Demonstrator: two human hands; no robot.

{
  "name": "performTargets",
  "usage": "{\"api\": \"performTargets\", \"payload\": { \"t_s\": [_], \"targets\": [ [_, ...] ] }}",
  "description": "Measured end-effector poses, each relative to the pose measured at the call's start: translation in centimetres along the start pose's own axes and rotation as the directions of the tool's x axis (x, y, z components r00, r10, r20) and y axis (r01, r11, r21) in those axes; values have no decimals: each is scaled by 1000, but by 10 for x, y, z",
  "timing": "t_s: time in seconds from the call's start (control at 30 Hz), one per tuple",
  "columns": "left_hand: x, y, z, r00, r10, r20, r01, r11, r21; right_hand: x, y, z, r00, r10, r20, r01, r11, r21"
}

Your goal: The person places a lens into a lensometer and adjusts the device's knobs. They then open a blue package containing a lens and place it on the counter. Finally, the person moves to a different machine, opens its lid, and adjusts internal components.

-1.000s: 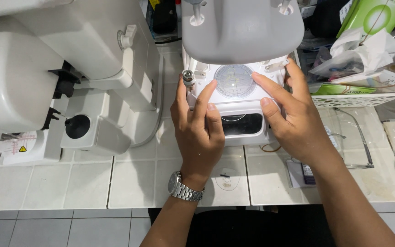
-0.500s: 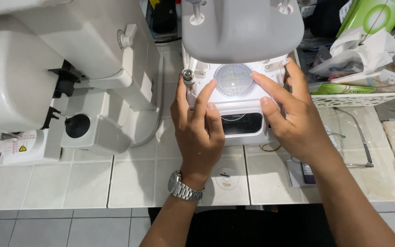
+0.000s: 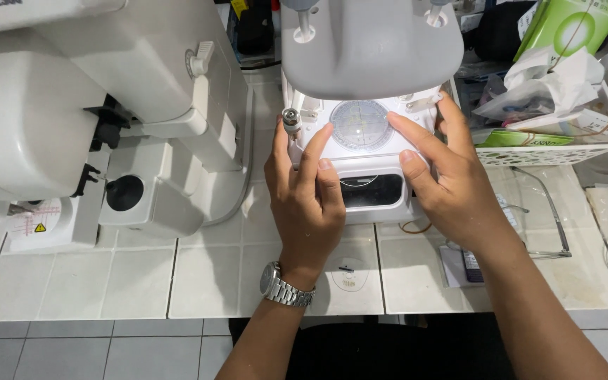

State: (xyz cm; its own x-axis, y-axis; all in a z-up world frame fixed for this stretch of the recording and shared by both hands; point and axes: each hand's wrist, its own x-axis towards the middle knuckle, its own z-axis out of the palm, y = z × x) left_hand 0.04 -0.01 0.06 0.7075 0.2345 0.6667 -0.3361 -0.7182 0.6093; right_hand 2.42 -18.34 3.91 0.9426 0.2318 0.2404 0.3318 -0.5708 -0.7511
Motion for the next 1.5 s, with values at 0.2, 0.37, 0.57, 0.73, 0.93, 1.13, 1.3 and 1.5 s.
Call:
{"api": "performTargets", "payload": {
  "t_s": [0.2, 0.37, 0.57, 0.73, 0.93, 1.13, 1.3, 1.5],
  "targets": [
    [-4, -2, 0, 1000, -6, -6, 6, 1000, -25, 0, 0, -2, 1000, 26, 13, -27, 997, 77],
    [-9, -7, -8, 1000, 22, 5, -21, 997, -77, -8, -9, -7, 993, 115, -18, -111, 986, 125],
    [-33, -12, -43, 976, 16, 217, 23, 984, -176, -55, -17, -13, 967, 56, -248, -17, 987, 159],
    [-66, -24, -87, 928, -175, 330, 224, 968, -117, -114, -15, 5, 865, -275, -421, 381, 905, 192],
    [-84, -32, -105, 880, -289, 377, 349, 932, -101, -150, 2, 45, 955, -250, -158, 274, 949, 155],
    [-100, -45, -82, 959, 1, 285, -17, 998, 56, -139, 30, 72, 893, -446, 60, 450, 889, -82],
    [-102, -51, -80, 950, 24, 312, -49, 996, 73, -132, 34, 80, 899, -413, 146, 433, 889, -150],
    [-101, -40, -88, 922, -30, 386, -14, 994, 112, -138, 20, 78, 911, -370, 184, 400, 900, -174]
  ]
}}
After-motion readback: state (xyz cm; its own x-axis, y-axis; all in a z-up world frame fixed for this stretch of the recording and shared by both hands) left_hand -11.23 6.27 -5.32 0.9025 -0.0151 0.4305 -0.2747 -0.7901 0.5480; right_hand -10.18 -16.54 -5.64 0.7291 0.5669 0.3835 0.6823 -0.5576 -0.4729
